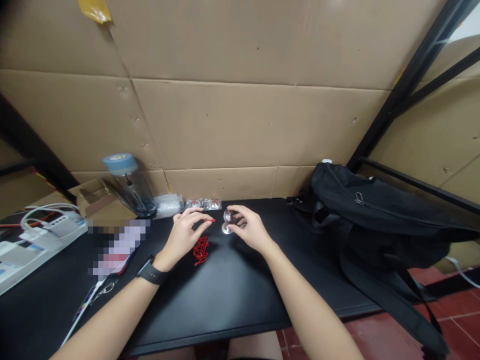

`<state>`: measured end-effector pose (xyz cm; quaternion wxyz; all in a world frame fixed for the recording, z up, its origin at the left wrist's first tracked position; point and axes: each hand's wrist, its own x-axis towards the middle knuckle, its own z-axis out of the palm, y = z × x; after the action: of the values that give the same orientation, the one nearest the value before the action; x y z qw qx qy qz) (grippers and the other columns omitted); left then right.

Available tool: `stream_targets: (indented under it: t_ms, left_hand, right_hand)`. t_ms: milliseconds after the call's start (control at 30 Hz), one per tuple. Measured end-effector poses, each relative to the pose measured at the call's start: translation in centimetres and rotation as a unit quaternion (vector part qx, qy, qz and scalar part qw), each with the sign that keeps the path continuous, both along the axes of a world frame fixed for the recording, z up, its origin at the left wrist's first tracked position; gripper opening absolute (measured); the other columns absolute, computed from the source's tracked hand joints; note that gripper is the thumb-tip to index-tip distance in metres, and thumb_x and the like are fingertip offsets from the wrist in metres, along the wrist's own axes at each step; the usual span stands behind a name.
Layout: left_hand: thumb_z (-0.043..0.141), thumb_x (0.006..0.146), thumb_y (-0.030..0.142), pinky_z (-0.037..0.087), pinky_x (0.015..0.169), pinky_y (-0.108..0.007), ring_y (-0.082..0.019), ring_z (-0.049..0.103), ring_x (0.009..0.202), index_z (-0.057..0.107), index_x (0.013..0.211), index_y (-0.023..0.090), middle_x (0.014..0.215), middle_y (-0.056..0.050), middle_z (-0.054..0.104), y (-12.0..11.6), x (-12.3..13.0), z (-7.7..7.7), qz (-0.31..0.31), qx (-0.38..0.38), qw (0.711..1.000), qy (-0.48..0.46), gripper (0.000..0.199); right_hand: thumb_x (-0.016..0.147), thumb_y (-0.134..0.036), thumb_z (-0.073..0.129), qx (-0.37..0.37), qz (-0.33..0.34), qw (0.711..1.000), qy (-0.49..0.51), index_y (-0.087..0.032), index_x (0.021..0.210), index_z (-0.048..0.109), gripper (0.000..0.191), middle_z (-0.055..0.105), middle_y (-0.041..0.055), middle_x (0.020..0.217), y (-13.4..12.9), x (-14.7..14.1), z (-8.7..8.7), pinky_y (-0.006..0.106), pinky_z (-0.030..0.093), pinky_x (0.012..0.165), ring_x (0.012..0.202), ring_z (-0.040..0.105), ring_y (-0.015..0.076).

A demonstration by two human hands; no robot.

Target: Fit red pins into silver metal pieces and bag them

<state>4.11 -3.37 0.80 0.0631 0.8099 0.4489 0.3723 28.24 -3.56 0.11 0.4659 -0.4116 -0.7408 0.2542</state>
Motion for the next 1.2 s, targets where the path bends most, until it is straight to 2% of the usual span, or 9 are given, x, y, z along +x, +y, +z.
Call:
stream_targets:
  t_ms: [67,167,267,367,833,1000,1200]
  left_hand:
    - [0.060,0.095,0.035,0.030,0.098,-0.046,-0.026,0.054,0.123,0.072,0.097,0.028,0.108,-0.003,0.075,-0.1,0.1,0.1,0.007,-0.007,1.000,-0.015,0.013]
    - [0.061,0.094,0.031,0.031,0.100,-0.047,-0.027,0.051,0.126,0.071,0.095,0.027,0.113,-0.003,0.072,-0.3,0.4,0.0,0.001,-0.017,1.000,-0.026,0.010]
    - [0.060,0.094,0.027,0.031,0.100,-0.047,-0.027,0.048,0.128,0.070,0.097,0.027,0.118,-0.004,0.070,-0.5,0.7,-0.2,0.000,-0.018,1.000,-0.026,0.011]
    - [0.060,0.093,0.028,0.033,0.099,-0.045,-0.027,0.047,0.125,0.070,0.095,0.026,0.121,-0.005,0.066,-0.6,0.9,-0.3,0.001,-0.010,1.000,-0.024,0.010]
    - [0.061,0.091,0.024,0.034,0.098,-0.046,-0.028,0.045,0.123,0.070,0.097,0.027,0.121,-0.006,0.060,-1.0,1.1,-0.5,0.018,0.034,0.999,-0.012,0.011]
    - [0.062,0.088,0.019,0.034,0.096,-0.045,-0.028,0.046,0.123,0.069,0.098,0.026,0.120,-0.007,0.060,-1.1,1.1,-0.7,0.016,0.050,0.999,-0.007,0.014]
    - [0.060,0.091,0.022,0.034,0.094,-0.045,-0.028,0.047,0.121,0.068,0.096,0.025,0.117,-0.008,0.061,-1.0,1.1,-0.7,0.021,0.079,0.997,-0.011,0.010]
  right_hand:
    - [0.082,-0.025,0.074,0.011,0.024,0.999,0.040,-0.028,0.130,0.060,0.050,0.065,0.0082,0.129,-0.7,-1.9,-0.3,0.031,0.059,0.080,0.100,0.070,0.0198]
    - [0.084,-0.028,0.075,0.037,0.031,0.998,0.042,-0.027,0.132,0.058,0.051,0.063,0.0092,0.132,-1.5,-3.7,-0.6,0.034,0.059,0.089,0.103,0.071,0.0211]
    - [0.084,-0.031,0.075,0.070,0.029,0.996,0.037,-0.026,0.132,0.057,0.052,0.063,0.0103,0.132,-1.9,-4.3,-0.7,0.036,0.058,0.095,0.103,0.072,0.0220]
    - [0.084,-0.032,0.076,0.076,0.034,0.995,0.046,-0.025,0.133,0.056,0.053,0.063,0.0107,0.131,-1.8,-4.2,-0.8,0.036,0.059,0.093,0.102,0.073,0.0225]
    - [0.079,-0.034,0.079,0.023,0.025,0.998,0.044,-0.027,0.129,0.057,0.054,0.069,0.0067,0.120,-2.0,-4.2,-0.7,0.035,0.059,0.086,0.099,0.073,0.0231]
    - [0.076,-0.033,0.082,-0.021,0.033,0.994,0.100,-0.025,0.118,0.058,0.048,0.068,0.0069,0.123,-1.9,-4.4,-0.9,0.035,0.059,0.085,0.096,0.074,0.0221]
    - [0.072,-0.033,0.085,-0.058,0.029,0.987,0.145,-0.024,0.105,0.056,0.044,0.069,0.0082,0.121,-1.8,-4.9,-1.4,0.034,0.059,0.078,0.093,0.074,0.0226]
